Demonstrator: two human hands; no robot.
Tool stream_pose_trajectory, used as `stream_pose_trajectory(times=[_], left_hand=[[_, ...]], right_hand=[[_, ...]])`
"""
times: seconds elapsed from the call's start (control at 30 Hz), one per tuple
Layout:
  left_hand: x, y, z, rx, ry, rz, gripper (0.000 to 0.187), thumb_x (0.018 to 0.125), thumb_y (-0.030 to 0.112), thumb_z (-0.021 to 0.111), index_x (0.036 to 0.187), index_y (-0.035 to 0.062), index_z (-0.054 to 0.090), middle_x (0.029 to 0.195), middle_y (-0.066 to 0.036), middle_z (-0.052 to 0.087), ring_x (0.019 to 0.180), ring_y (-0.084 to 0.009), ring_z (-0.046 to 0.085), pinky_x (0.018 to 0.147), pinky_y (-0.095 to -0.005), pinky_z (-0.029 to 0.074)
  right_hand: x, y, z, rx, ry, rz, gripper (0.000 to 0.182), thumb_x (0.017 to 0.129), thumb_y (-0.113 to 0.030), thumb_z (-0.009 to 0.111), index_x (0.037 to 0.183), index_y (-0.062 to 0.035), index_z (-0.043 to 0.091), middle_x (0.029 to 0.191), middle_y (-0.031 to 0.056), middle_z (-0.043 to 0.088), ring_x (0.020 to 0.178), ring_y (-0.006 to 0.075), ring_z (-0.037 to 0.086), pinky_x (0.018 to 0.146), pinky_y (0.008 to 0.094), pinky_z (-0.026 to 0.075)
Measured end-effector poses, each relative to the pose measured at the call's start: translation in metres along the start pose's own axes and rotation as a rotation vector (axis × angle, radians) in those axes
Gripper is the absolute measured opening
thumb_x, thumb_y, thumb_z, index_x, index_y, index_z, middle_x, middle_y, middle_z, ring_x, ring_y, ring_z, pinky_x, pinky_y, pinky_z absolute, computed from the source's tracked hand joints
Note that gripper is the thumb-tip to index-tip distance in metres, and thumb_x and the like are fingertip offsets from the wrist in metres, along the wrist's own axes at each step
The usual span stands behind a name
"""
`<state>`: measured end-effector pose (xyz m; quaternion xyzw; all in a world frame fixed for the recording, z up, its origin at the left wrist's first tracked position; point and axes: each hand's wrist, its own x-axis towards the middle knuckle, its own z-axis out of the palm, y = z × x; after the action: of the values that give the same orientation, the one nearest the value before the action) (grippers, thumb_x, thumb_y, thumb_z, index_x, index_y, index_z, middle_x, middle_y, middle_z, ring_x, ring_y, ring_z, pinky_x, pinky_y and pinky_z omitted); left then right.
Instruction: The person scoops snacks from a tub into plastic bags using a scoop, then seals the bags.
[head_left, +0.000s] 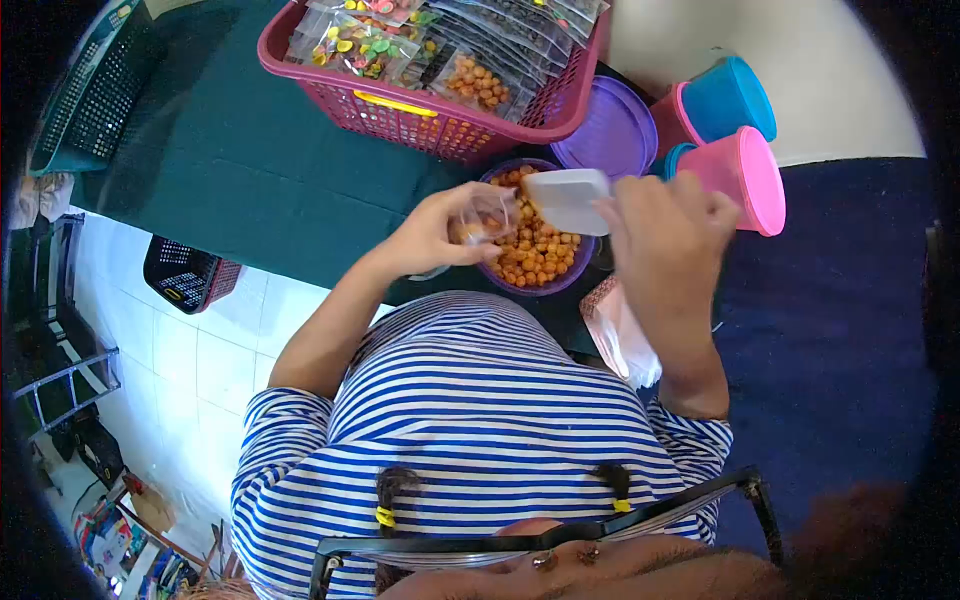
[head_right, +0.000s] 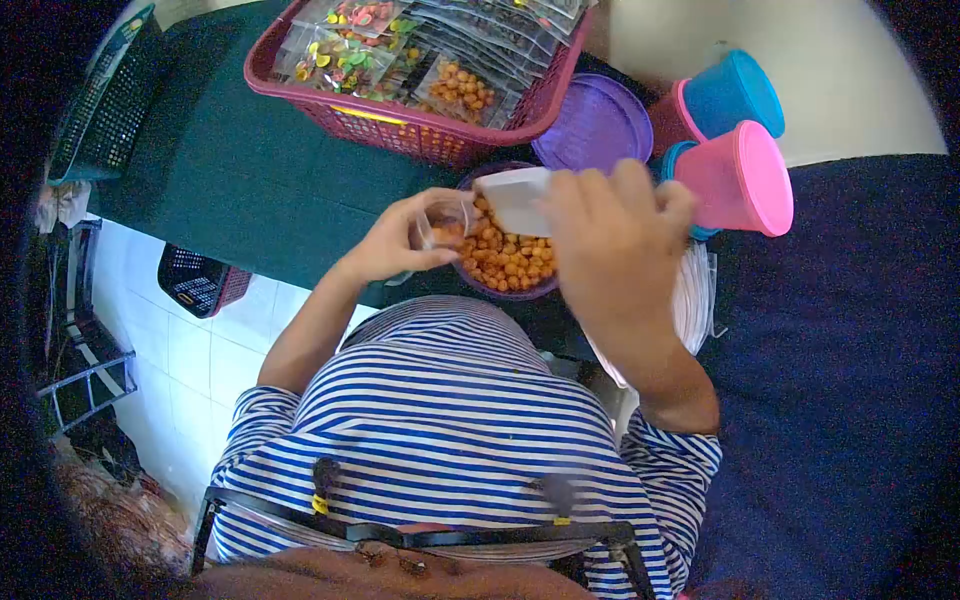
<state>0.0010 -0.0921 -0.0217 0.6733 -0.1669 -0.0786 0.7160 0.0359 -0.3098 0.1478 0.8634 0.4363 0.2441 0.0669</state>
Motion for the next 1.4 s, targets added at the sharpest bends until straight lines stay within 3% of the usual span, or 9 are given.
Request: stream_pose_trajectory(times=[0.1, 0.17, 0.23, 0.33, 0.47, 0.8, 1.13, 1.37, 1.4], left_hand=[[-0.007, -0.008, -0.017, -0.152, 0.084, 0.009, 0.067, 0.083, 0.016, 0.071, 0.142, 0.0022, 0.043, 0.131, -0.015, 0.059, 0.122, -0.0236, 0.056, 0.108, -0.0404, 0.042], [-0.011, -0.015, -0.023, -0.151, 0.108, 0.046, 0.061, 0.085, 0.015, 0.066, 0.141, 0.0022, 0.043, 0.130, -0.015, 0.059, 0.122, -0.0240, 0.056, 0.108, -0.0404, 0.041], [-0.019, -0.023, -0.026, -0.116, 0.233, -0.019, 0.058, 0.086, 0.011, 0.062, 0.140, 0.0020, 0.043, 0.130, -0.014, 0.058, 0.121, -0.0244, 0.056, 0.107, -0.0405, 0.041], [-0.027, -0.027, -0.023, -0.040, 0.244, -0.086, 0.059, 0.087, 0.016, 0.067, 0.139, 0.0016, 0.043, 0.129, -0.013, 0.058, 0.119, -0.0223, 0.055, 0.106, -0.0391, 0.042], [-0.029, -0.036, -0.016, 0.054, 0.223, -0.137, 0.065, 0.084, 0.013, 0.074, 0.139, 0.0026, 0.043, 0.128, -0.011, 0.057, 0.115, -0.0192, 0.055, 0.103, -0.0350, 0.043], [-0.019, -0.025, -0.008, 0.285, 0.194, -0.133, 0.073, 0.075, 0.012, 0.082, 0.138, 0.0031, 0.046, 0.129, -0.011, 0.059, 0.115, -0.0207, 0.056, 0.097, -0.0333, 0.048], [-0.019, -0.014, 0.000, 0.676, 0.201, -0.062, 0.075, 0.066, 0.011, 0.084, 0.134, 0.0061, 0.052, 0.126, -0.015, 0.060, 0.117, -0.0345, 0.055, 0.104, -0.0417, 0.043], [-0.010, 0.002, 0.018, 0.600, 0.069, -0.003, 0.069, 0.068, 0.021, 0.084, 0.129, 0.0054, 0.056, 0.122, -0.017, 0.061, 0.115, -0.0365, 0.056, 0.101, -0.0428, 0.045], [-0.007, 0.000, 0.018, 0.612, 0.045, 0.033, 0.062, 0.074, 0.027, 0.082, 0.126, 0.0044, 0.057, 0.112, -0.014, 0.065, 0.103, -0.0292, 0.062, 0.091, -0.0387, 0.049]], right_hand=[[-0.012, 0.019, 0.011, -0.080, -0.050, 0.134, 0.004, 0.083, -0.016, 0.057, 0.084, -0.0127, 0.060, 0.076, 0.0018, 0.060, 0.083, 0.0217, 0.055, 0.074, 0.0404, 0.035], [-0.043, 0.020, 0.062, -0.069, -0.396, 0.163, 0.010, 0.087, -0.018, 0.056, 0.088, -0.0106, 0.064, 0.078, 0.0053, 0.065, 0.085, 0.0240, 0.057, 0.075, 0.0421, 0.036], [-0.073, 0.012, 0.102, -0.018, -0.492, 0.214, 0.016, 0.091, -0.022, 0.056, 0.089, -0.0086, 0.065, 0.081, 0.0086, 0.068, 0.086, 0.0263, 0.059, 0.075, 0.0439, 0.038], [-0.104, -0.011, 0.139, 0.105, -0.500, 0.396, 0.017, 0.088, -0.025, 0.065, 0.085, -0.0085, 0.063, 0.082, 0.0081, 0.068, 0.085, 0.0281, 0.060, 0.073, 0.0447, 0.040], [-0.115, -0.034, 0.160, 0.237, -0.400, 0.619, 0.021, 0.090, -0.028, 0.064, 0.089, -0.0063, 0.064, 0.083, 0.0106, 0.068, 0.088, 0.0303, 0.060, 0.077, 0.0467, 0.041], [-0.132, -0.037, 0.185, 0.484, -0.314, 0.779, 0.020, 0.095, -0.028, 0.059, 0.096, -0.0084, 0.066, 0.087, 0.0105, 0.068, 0.093, 0.0287, 0.060, 0.084, 0.0463, 0.034], [-0.091, -0.014, 0.116, 0.491, -0.225, 0.683, 0.020, 0.093, -0.029, 0.062, 0.092, -0.0100, 0.066, 0.080, 0.0096, 0.063, 0.085, 0.0278, 0.058, 0.081, 0.0437, 0.033], [-0.043, -0.021, 0.074, 0.369, -0.252, 0.385, 0.016, 0.088, -0.027, 0.065, 0.088, -0.0110, 0.064, 0.079, 0.0047, 0.062, 0.085, 0.0246, 0.056, 0.083, 0.0457, 0.033], [-0.037, -0.022, 0.069, 0.312, -0.230, 0.279, 0.014, 0.086, -0.026, 0.066, 0.088, -0.0121, 0.063, 0.080, 0.0035, 0.062, 0.087, 0.0232, 0.056, 0.084, 0.0466, 0.033]])
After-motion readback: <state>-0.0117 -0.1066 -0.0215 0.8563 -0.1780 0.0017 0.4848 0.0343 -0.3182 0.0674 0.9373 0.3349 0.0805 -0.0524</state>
